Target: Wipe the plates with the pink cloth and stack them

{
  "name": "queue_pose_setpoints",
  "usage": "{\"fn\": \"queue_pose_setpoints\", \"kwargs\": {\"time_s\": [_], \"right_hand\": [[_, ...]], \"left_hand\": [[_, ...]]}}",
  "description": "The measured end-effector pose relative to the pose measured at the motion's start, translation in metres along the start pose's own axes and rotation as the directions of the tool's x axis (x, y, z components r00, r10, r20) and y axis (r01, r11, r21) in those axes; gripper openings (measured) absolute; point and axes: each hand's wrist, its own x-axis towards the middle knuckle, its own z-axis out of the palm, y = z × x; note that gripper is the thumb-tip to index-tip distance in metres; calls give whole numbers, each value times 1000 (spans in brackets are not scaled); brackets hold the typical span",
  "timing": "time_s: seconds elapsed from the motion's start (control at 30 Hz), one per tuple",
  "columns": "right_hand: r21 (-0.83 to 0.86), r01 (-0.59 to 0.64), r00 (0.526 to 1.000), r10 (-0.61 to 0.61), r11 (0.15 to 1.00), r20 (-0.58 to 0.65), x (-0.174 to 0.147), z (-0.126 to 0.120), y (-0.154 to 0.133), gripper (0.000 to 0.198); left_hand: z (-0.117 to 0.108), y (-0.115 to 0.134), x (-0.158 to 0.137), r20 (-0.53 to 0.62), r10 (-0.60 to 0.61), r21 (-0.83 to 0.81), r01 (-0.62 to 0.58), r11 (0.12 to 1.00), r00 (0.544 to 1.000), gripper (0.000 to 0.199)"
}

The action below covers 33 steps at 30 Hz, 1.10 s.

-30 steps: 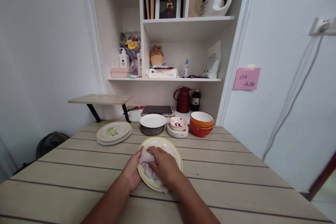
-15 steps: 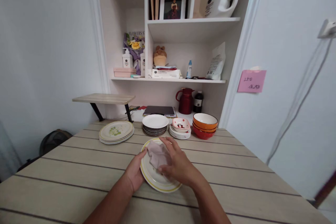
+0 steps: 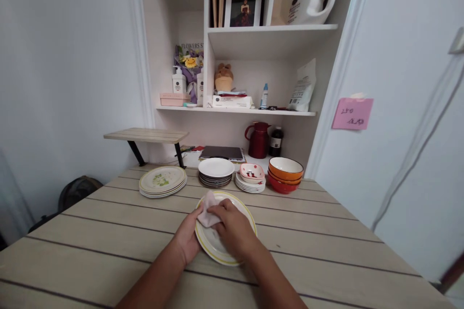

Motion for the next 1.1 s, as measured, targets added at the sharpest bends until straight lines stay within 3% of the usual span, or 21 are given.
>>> {"fn": "queue_pose_setpoints", "kwargs": {"time_s": [0.23,0.33,0.43,0.6,0.67,0.87,1.1], "right_hand": [[-241,-257,965,264,936,-7,-7,-16,7,35],[-237,-208,974,223,949,37,-15,-23,2,35],[-164,-79,991,96,983,97,-17,-20,-9,34],[-59,55,998,-52,997,47,-8,0,-20,31],[-66,30,999,-30,997,14,-4,5,-18,31],[-190,-216,976,215,958,-24,-3,-8,8,31],[-185,-141,982,160,973,95,-17,-20,8,24]], "left_hand": [[-2,-1,1,20,-13,-13,13,1000,1000,52],[-3,-1,0,28,-19,-21,19,1000,999,52],[-2,0,-1,32,-20,-26,21,999,999,51],[0,1,-1,25,-10,-25,10,1000,1000,46],[1,1,0,18,-5,-23,5,1000,1000,44],[-1,-1,0,-3,1,-8,-1,1000,1000,48],[1,-1,-2,-28,-16,12,17,1000,999,48]]}}
